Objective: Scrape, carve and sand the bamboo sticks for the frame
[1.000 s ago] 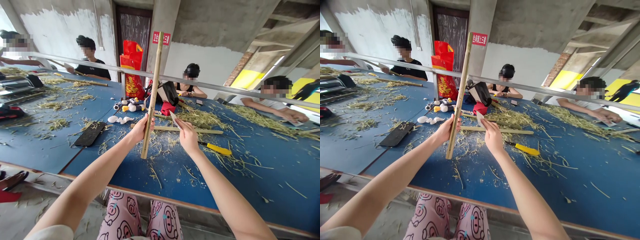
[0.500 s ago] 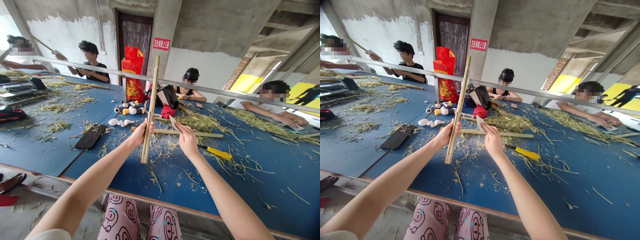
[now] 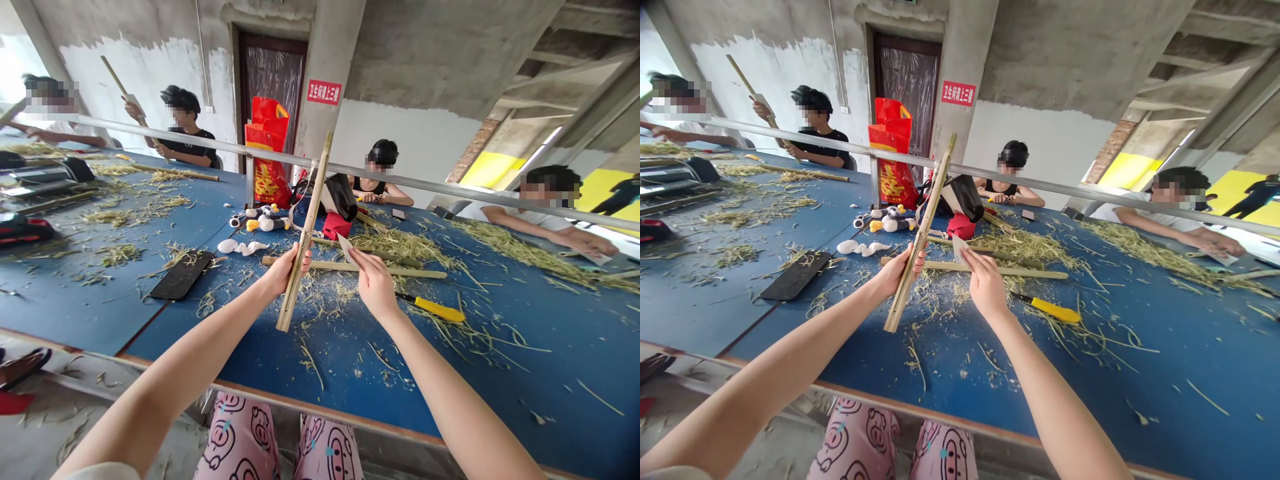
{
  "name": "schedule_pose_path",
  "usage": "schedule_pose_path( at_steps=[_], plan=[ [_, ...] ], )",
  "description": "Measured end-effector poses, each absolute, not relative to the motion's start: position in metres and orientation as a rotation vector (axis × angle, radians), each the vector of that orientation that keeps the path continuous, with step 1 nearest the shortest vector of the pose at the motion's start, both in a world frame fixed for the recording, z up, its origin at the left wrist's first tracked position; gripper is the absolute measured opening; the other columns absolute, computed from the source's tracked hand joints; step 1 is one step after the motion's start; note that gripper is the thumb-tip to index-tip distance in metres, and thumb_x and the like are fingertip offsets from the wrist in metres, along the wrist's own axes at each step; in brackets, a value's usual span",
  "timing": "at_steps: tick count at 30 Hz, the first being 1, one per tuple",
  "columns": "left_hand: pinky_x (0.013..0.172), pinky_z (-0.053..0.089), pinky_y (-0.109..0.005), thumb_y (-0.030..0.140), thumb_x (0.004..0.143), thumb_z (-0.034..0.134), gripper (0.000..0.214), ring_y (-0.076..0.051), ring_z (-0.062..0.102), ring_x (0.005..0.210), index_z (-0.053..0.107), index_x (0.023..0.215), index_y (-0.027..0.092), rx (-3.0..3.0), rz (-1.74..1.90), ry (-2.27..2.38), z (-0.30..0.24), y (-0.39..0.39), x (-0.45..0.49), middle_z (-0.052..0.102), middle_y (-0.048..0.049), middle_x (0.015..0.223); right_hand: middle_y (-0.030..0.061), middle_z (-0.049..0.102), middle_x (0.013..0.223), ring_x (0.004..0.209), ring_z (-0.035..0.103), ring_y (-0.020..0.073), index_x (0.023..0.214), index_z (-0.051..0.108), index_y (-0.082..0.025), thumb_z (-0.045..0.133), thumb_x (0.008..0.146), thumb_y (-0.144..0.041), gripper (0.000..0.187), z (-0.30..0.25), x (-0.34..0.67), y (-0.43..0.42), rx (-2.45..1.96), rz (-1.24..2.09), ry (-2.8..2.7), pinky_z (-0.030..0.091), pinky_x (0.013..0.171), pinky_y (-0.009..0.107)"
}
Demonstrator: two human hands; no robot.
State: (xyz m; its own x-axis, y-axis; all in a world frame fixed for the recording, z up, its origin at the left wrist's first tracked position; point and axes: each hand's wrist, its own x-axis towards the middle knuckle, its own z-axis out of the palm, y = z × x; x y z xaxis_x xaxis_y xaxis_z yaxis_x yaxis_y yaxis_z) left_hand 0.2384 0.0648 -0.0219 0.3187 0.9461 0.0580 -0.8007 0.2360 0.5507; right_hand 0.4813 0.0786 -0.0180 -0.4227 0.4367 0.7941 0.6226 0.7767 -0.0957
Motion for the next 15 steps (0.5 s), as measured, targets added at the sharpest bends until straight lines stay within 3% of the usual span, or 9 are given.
schedule_pose_path(
  at_steps=[15],
  plan=[
    [0.044, 0.041, -0.015, 0.034, 0.098, 0.050, 0.027, -0.006, 0.052, 0.054, 0.063, 0.109, 0.013, 0.545, 1.237, 0.390, -0.0297, 0.0669, 0.2419, 0.056, -0.0011, 0.075, 0.0045, 0.062, 0.135, 0.123, 0.056, 0.0221, 0.141, 0.053, -0.026, 0.037, 0.091, -0.005, 0.057, -0.0219, 0.4819, 0.0811, -0.822, -0.277, -2.106, 0.047, 0.108, 0.045]
  ],
)
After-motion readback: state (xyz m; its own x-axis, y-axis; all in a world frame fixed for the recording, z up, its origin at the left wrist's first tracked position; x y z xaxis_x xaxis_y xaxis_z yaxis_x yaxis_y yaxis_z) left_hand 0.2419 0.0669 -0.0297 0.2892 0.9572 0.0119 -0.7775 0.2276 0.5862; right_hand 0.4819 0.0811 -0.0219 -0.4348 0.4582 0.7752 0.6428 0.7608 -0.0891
